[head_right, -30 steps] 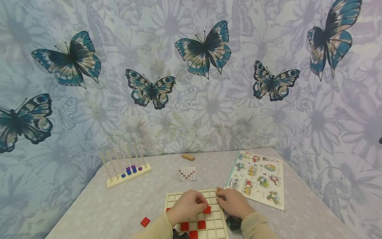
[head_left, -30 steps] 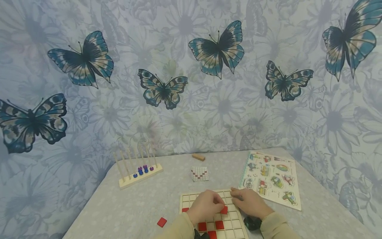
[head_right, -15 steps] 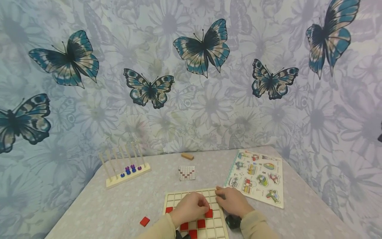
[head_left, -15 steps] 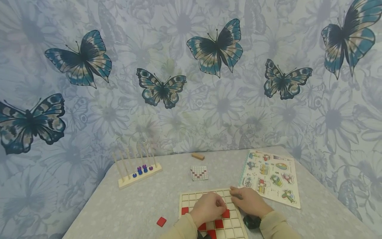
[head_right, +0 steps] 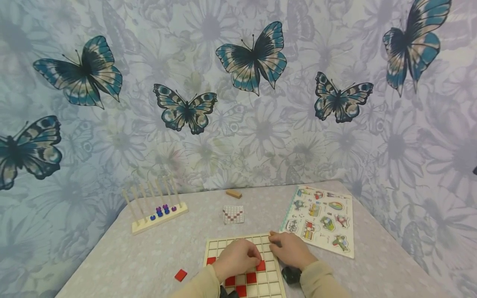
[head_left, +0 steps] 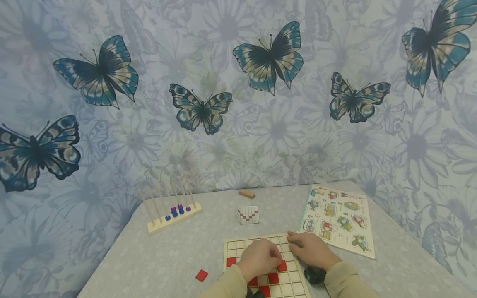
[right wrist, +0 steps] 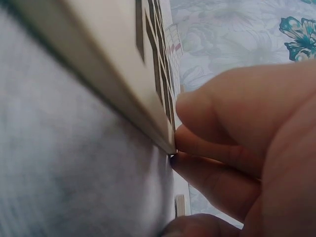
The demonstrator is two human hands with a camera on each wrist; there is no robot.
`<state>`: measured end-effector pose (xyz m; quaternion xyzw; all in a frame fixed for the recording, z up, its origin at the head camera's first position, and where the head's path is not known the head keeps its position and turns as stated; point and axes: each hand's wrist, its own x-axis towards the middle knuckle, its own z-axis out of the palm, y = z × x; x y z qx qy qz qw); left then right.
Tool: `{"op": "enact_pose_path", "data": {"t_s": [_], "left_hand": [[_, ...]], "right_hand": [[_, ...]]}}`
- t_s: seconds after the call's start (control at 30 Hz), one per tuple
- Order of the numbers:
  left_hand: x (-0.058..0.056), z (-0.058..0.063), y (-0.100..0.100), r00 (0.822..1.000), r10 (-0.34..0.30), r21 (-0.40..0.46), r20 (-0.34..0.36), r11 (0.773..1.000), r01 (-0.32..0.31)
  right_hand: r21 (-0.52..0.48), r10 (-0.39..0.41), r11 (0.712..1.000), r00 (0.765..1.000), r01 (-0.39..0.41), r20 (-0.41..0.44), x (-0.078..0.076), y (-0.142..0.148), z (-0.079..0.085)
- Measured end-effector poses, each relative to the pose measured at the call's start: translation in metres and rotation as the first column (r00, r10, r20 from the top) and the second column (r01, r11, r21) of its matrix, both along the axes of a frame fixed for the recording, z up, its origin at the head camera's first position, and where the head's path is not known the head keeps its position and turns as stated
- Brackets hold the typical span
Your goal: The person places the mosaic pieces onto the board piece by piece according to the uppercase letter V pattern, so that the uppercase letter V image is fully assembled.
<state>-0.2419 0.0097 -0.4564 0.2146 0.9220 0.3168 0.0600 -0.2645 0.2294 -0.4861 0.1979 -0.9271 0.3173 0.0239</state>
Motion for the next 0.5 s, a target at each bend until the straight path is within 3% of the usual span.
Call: {"op": "enact_pose_path", "data": {"t_s": [0.5], "left_hand": [[0.0031, 0.0026, 0.0047, 1.000, 0.014, -0.021, -0.006, 1.000, -0.014]], "right_hand": [[-0.010, 0.017, 1.000, 1.000, -0.017, -0.011, 0.0019, 0.0000, 0.0039]]}}
